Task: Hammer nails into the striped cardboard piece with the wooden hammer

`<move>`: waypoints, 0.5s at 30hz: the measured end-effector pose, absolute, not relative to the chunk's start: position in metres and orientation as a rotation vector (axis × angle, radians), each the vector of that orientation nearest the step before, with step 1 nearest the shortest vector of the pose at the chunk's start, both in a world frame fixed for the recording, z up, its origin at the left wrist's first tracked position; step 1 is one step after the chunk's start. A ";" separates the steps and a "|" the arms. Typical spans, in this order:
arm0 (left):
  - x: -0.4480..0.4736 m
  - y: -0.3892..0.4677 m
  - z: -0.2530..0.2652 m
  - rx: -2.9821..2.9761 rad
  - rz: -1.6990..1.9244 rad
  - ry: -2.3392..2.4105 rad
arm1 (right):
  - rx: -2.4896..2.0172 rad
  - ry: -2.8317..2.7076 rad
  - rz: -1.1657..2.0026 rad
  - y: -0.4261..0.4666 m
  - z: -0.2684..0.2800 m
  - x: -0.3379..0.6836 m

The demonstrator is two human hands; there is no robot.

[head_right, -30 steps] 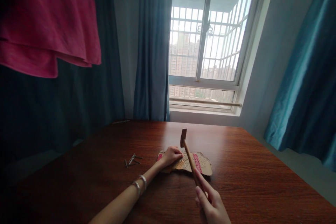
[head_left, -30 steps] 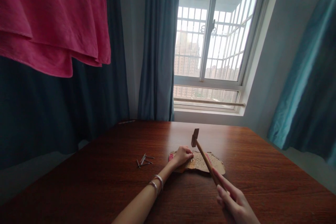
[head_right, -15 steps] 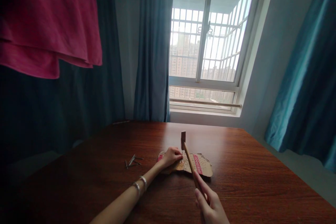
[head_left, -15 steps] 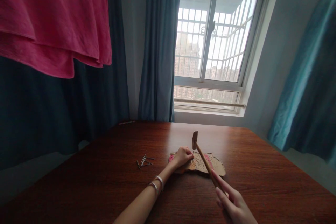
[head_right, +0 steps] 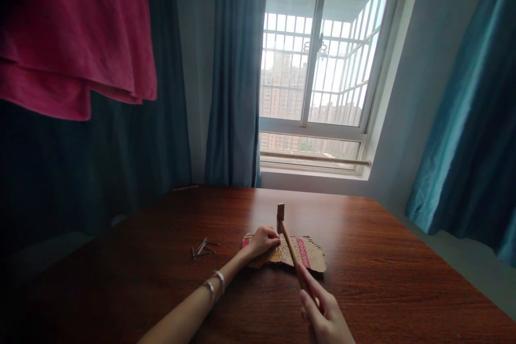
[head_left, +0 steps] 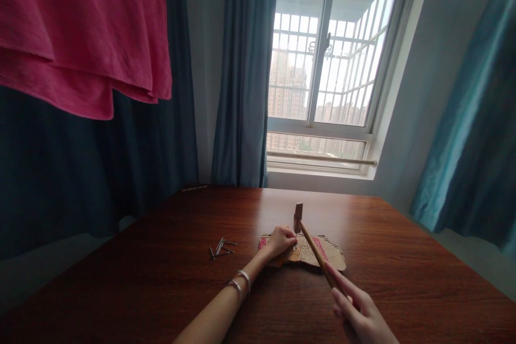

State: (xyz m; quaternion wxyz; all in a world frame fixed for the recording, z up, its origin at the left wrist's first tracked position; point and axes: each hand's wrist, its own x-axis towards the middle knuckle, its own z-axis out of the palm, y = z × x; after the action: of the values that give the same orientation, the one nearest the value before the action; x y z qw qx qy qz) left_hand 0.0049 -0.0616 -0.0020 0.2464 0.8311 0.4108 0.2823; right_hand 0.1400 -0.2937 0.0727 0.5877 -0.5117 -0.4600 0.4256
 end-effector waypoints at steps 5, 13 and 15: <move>0.005 -0.062 -0.001 2.290 0.762 1.112 | -1.193 -1.091 1.087 -0.296 0.075 0.140; 0.003 -0.062 0.001 2.293 0.759 1.091 | -1.171 -1.041 1.101 -0.293 0.064 0.140; 0.003 -0.063 0.001 2.286 0.776 1.098 | -1.172 -1.000 1.137 -0.291 0.061 0.145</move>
State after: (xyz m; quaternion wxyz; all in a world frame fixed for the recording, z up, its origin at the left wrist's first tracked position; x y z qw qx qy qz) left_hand 0.0031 -0.0630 0.0009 0.2426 0.8362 0.4017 0.2838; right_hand 0.1447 -0.2906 0.0612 0.5757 -0.5004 -0.4272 0.4854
